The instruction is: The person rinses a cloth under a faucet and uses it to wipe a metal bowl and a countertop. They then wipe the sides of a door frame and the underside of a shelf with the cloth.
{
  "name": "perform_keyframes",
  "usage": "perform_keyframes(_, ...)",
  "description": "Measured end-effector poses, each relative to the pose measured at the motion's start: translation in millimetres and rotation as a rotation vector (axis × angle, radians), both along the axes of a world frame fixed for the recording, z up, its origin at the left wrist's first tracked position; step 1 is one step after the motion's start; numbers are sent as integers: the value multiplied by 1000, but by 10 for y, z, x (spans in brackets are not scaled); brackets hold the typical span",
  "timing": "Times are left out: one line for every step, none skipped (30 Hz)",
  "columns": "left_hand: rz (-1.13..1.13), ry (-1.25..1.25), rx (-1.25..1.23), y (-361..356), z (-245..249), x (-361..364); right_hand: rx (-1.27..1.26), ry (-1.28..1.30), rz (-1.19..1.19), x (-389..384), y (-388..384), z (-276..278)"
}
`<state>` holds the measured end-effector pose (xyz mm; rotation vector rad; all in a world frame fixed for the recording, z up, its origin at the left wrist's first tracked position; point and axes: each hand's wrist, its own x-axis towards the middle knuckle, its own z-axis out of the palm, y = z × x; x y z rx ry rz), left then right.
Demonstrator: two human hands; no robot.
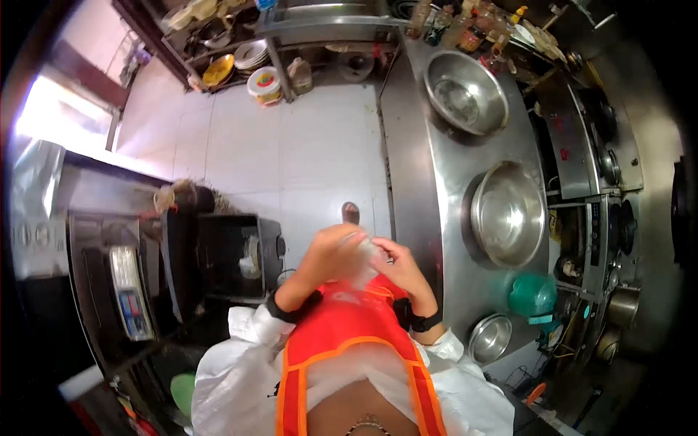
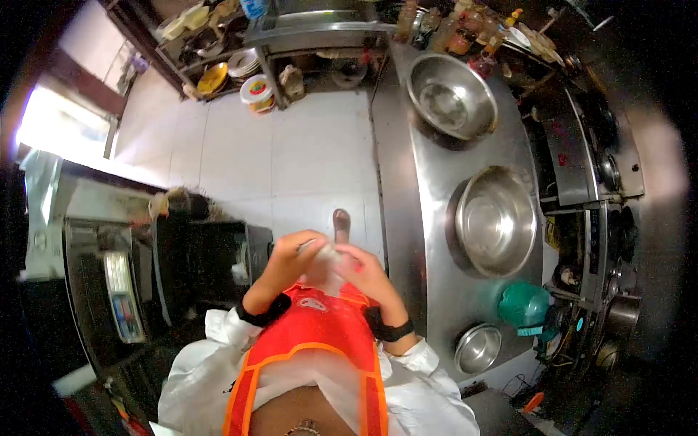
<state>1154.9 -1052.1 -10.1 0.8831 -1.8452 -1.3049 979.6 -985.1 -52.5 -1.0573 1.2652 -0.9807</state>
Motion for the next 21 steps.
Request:
perform_keyframes(-15,-53,-74,-214,-9,-17,0,56,95,-65,-246,-49)
perform_keyframes(-26,-51,-76,-438,-32,-36,1,110,194,-107,-516,-65)
perform_keyframes(-28,-60,154,-639,-55,-40,-52,184,169,-90,-808,-29)
perform_keyframes(-27,-73,384,-846,-17,-61,-49,178,162,-96,-1080,37)
perform_keyframes(9,-167,339,-1058,91,-83,-129,152,166,-99,-1349,125)
perform_keyframes(9,-171,329,-1268,183,-85,-219,130,174,-113,-1631,205)
perform_keyframes(43,-272,175,-1459,244,-58,-285,204,189,-126,-1885,259)
perform_keyframes(87,-369,25,-1666,274,-36,-303,208,203,-143,-2173,327)
perform_keyframes(107,-388,68,-1844,275,-2,-245,189,244,-132,-2410,392)
perform_keyframes(126,-390,87,-1979,279,37,-173,165,287,-88,-2596,411)
perform_keyframes(131,-398,66,-2151,294,83,-109,115,346,-28,-2828,358)
perform_keyframes(136,-406,39,-2328,315,121,-104,113,369,44,-3032,267)
perform_keyframes(155,-394,41,-2487,340,147,-115,54,418,123,-3242,146)
perform_keyframes(173,-389,49,-2649,275,202,-124,-4,466,203,-3448,33)
perform_keyframes(172,-404,51,-2808,162,272,-19,-95,530,289,-3627,-59)
perform_keyframes(169,-417,52,-2975,67,329,-13,-89,547,369,-3821,-151)
perform_keyframes(180,-413,59,-3149,2,365,-100,-67,572,457,-4012,-252)
perform_keyframes(166,-385,60,-3339,-47,407,-190,-51,589,575,-4199,-375)
perform_keyframes(144,-361,55,-3547,-96,466,-348,-134,497,739,-4346,-489)
perform_keyframes(133,-365,46,-3792,-155,523,-356,-134,485,789,-4565,-565)
perform_keyframes(116,-391,23,-4051,-224,561,-376,12,549,792,-4807,-558)
